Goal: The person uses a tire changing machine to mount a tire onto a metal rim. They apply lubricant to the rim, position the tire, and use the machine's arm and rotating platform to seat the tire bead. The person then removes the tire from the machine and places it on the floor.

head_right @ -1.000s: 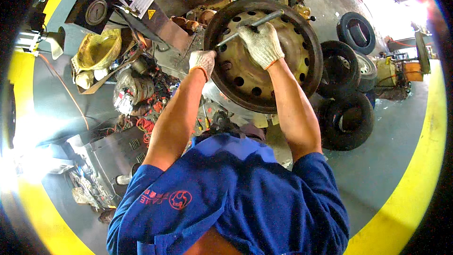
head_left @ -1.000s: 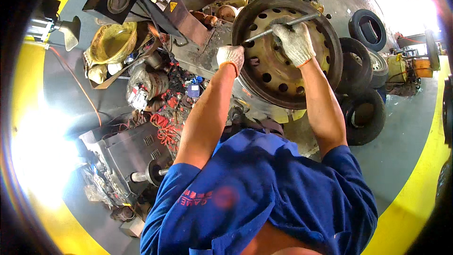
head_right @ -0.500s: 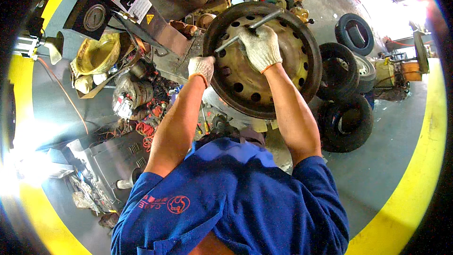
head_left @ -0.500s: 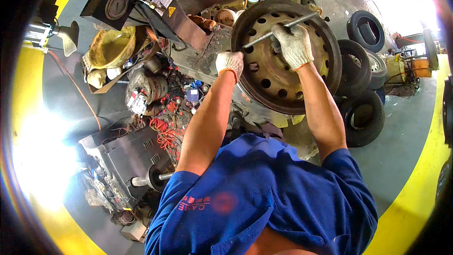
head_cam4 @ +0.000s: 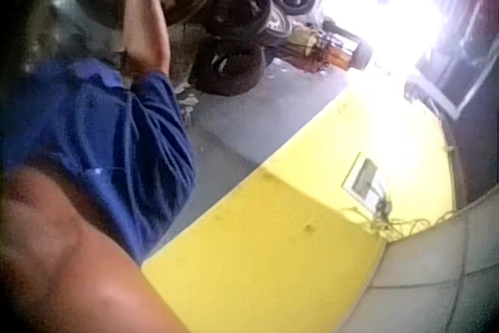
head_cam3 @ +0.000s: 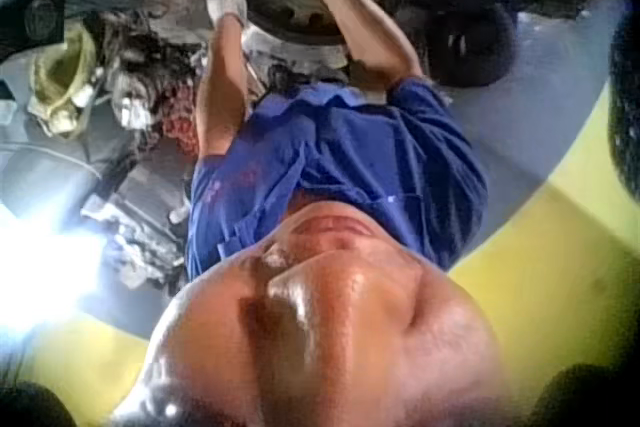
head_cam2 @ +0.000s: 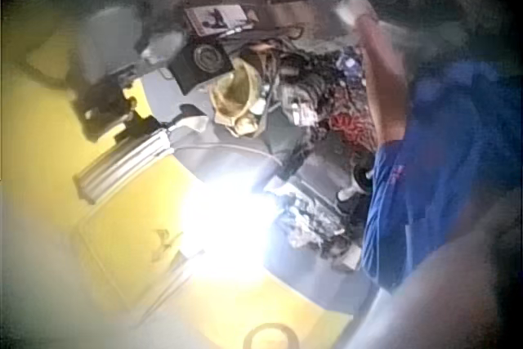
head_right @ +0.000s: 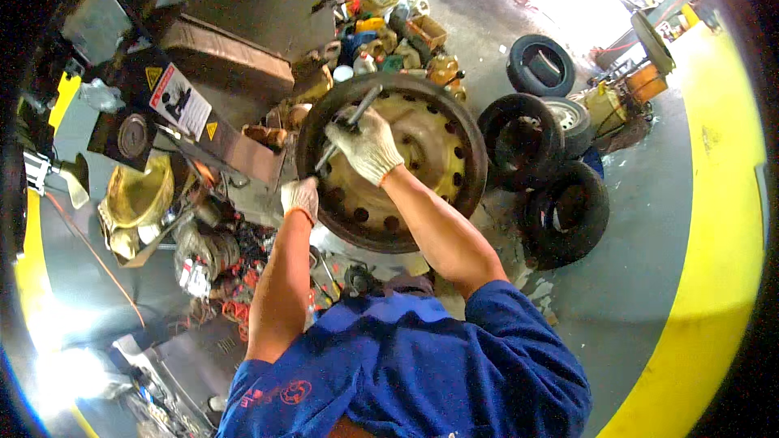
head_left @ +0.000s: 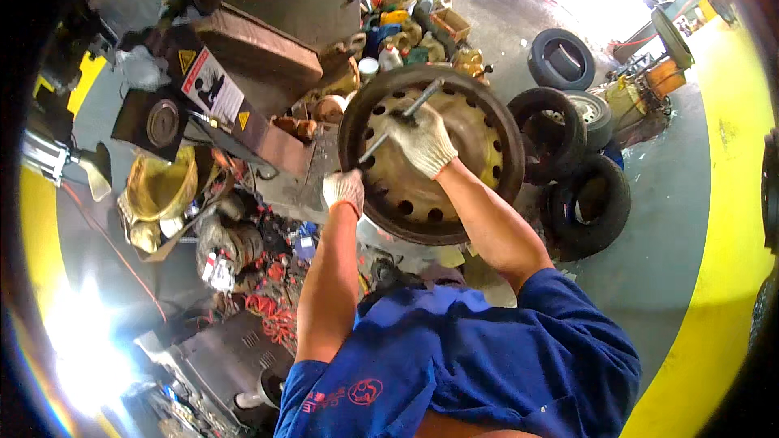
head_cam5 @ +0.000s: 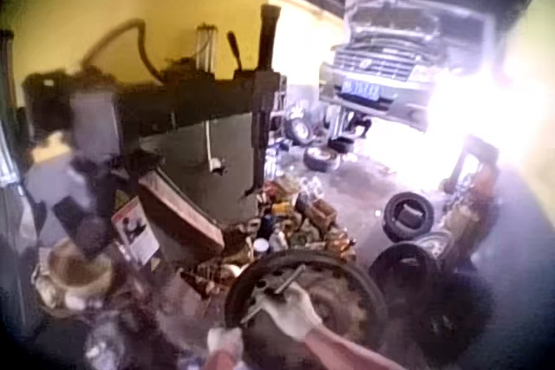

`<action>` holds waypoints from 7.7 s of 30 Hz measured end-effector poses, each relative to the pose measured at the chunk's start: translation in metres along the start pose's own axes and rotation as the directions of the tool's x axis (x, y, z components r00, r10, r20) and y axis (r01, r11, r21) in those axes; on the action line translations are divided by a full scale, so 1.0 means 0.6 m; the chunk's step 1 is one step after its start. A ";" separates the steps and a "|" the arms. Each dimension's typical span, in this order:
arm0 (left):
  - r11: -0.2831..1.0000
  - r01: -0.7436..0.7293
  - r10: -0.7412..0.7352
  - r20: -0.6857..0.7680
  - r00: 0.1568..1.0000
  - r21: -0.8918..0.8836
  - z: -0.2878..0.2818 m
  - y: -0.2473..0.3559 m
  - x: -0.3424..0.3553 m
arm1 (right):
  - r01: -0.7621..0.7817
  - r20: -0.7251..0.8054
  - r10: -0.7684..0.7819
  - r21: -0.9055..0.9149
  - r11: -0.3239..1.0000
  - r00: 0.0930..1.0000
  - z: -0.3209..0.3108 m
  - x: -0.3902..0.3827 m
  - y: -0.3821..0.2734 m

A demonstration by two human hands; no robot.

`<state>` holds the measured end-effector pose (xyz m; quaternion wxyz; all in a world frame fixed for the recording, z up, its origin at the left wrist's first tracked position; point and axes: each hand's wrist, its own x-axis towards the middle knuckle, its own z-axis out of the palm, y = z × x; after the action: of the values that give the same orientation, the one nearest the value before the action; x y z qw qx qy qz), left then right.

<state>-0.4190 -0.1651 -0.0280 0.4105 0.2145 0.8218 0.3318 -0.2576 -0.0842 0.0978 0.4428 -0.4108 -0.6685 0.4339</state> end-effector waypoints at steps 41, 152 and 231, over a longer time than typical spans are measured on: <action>0.958 -0.188 0.177 0.069 0.982 0.215 0.033 -0.044 0.053 | 0.072 0.224 -0.023 -0.214 0.974 0.974 -0.033 -0.017 -0.043; 0.634 -0.381 0.294 0.246 0.923 0.672 0.012 -0.037 0.060 | 0.207 0.238 -0.168 -0.147 0.967 0.956 -0.005 0.004 -0.050; 0.909 -0.239 0.222 0.087 0.971 0.342 0.006 -0.002 -0.001 | -0.540 0.283 0.532 -0.054 0.840 0.798 0.132 0.171 0.136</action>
<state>-0.4157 -0.1651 -0.0303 0.3423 0.3871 0.8270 0.2213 -0.3472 0.0177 0.0267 0.2063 -0.5091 -0.5754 0.6060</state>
